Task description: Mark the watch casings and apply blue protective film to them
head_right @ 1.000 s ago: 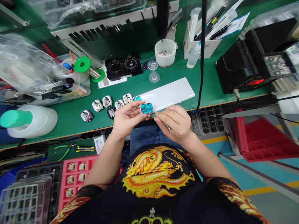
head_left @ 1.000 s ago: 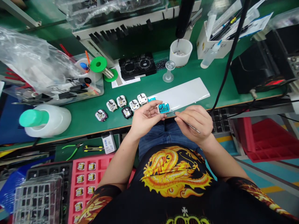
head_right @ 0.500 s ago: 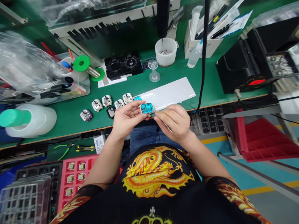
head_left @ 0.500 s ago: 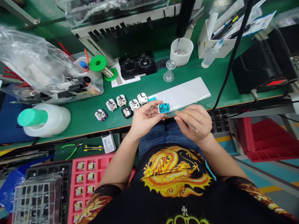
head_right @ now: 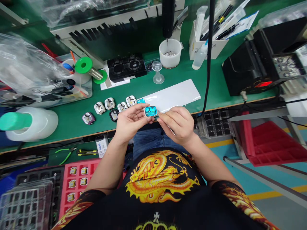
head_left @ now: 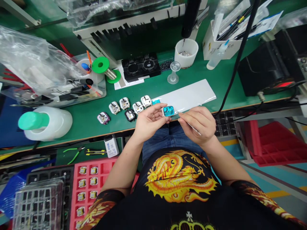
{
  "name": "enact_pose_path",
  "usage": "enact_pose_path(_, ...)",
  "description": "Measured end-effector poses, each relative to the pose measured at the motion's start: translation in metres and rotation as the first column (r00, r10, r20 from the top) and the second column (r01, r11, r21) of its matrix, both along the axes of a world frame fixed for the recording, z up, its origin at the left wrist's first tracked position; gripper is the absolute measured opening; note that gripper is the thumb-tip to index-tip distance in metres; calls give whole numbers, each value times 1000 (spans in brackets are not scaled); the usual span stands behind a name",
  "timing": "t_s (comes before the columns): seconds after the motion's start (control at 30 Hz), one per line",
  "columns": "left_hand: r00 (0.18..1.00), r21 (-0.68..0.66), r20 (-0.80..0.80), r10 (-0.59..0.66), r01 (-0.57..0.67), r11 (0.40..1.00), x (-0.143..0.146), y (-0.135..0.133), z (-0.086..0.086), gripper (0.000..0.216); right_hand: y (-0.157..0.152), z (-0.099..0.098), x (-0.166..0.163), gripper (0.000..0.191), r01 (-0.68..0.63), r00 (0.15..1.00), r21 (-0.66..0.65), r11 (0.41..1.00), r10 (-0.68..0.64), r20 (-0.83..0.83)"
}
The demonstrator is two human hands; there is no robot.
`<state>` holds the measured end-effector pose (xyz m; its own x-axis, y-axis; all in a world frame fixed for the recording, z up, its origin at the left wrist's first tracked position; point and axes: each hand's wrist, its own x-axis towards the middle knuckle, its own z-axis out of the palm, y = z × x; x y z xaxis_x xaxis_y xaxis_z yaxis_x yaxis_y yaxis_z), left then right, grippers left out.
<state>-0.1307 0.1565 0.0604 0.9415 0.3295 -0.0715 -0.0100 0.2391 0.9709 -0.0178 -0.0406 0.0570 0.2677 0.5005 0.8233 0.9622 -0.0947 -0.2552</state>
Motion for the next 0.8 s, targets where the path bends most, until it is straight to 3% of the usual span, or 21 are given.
enact_pose_path(0.8, 1000, -75, 20, -19, 21, 997, 1, 5, -1, 52, 4, 0, -1, 46, 4, 1000, 44, 999, -4, 1)
